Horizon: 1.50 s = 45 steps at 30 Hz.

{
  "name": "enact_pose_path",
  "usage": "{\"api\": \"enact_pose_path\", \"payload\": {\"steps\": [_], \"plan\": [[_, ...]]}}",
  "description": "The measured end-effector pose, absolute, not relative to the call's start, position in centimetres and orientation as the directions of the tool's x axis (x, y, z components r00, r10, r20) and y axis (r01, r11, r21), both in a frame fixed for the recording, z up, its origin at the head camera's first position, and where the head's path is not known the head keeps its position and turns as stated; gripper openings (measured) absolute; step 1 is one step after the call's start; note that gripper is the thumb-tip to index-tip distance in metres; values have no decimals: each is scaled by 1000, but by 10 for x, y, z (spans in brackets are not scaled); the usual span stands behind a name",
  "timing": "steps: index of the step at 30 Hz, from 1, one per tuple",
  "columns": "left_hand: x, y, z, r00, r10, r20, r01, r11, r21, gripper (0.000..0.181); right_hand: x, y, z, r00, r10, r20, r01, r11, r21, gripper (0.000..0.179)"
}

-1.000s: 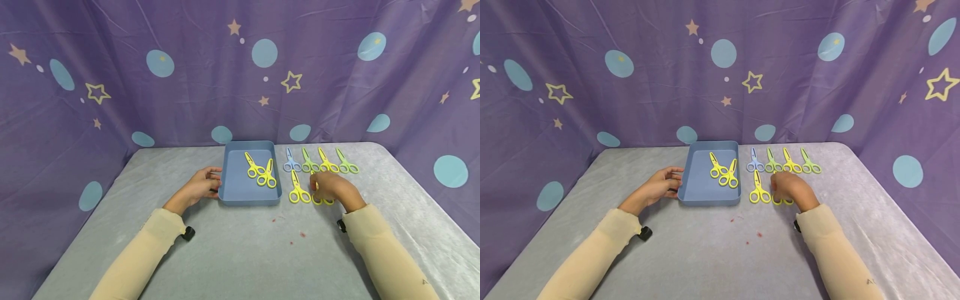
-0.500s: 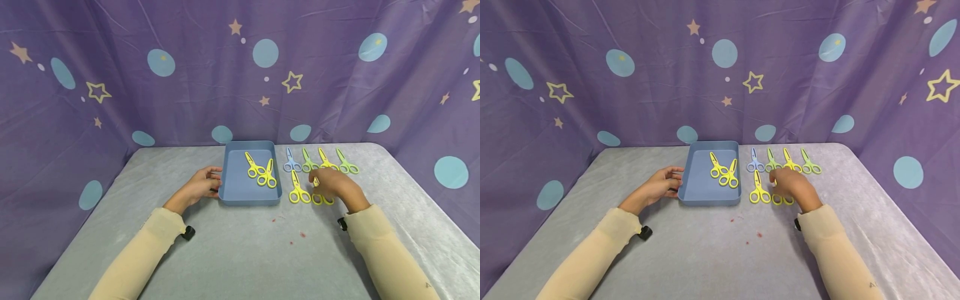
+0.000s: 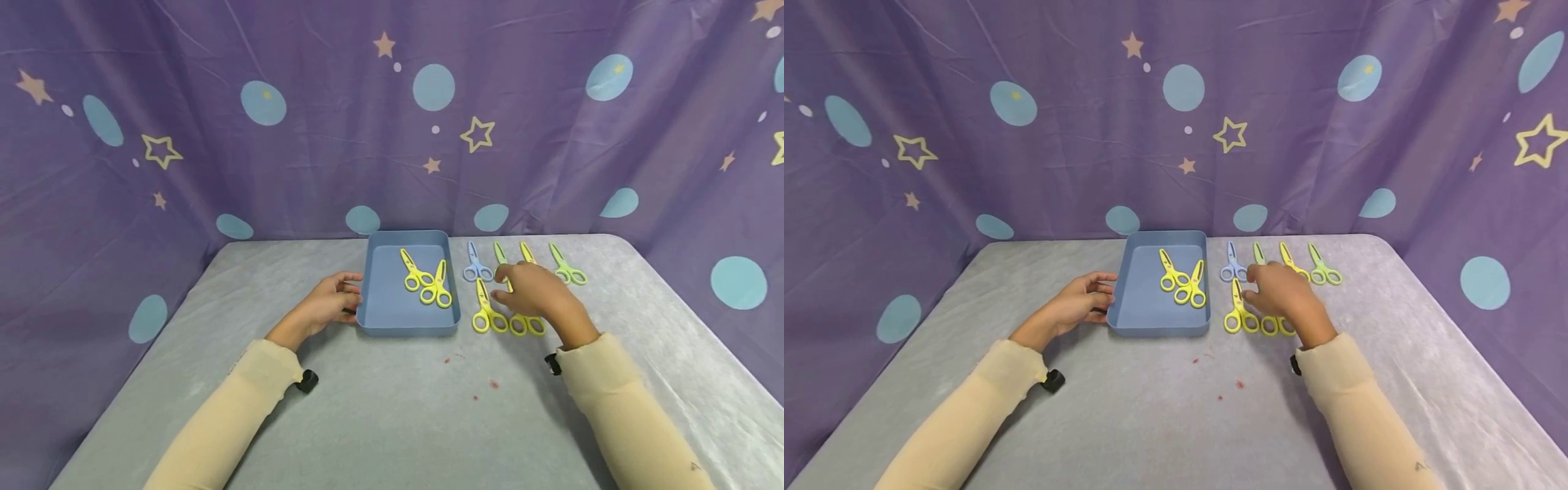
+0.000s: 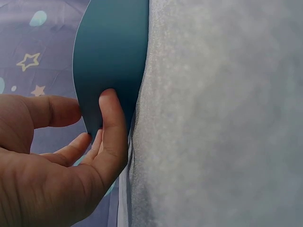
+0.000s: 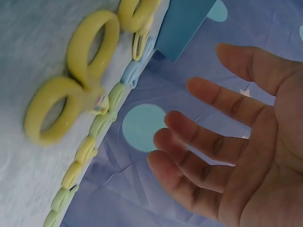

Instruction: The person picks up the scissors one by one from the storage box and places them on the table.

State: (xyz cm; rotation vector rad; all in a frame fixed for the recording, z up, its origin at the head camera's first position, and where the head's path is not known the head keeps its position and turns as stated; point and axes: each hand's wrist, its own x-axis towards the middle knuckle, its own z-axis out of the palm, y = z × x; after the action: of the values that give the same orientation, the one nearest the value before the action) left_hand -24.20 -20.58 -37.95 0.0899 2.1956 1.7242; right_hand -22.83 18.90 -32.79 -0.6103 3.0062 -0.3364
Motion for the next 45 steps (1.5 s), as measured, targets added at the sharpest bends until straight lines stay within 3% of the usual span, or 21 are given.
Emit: {"api": "enact_pose_path", "payload": {"steps": [21, 39, 45], "plan": [[-241, -205, -379, -937, 270, -221, -153, 251, 956, 52, -249, 129, -324, -918, -375, 130, -396, 886, -242, 47], [-242, -207, -380, -935, 272, -225, -159, 245, 956, 53, -276, 79, -339, -785, -588, 195, -618, 762, -194, 50], [-242, -206, -379, -935, 272, -229, -165, 241, 956, 53, -281, 66, -338, -786, -602, 141, -618, 763, -189, 53]]}}
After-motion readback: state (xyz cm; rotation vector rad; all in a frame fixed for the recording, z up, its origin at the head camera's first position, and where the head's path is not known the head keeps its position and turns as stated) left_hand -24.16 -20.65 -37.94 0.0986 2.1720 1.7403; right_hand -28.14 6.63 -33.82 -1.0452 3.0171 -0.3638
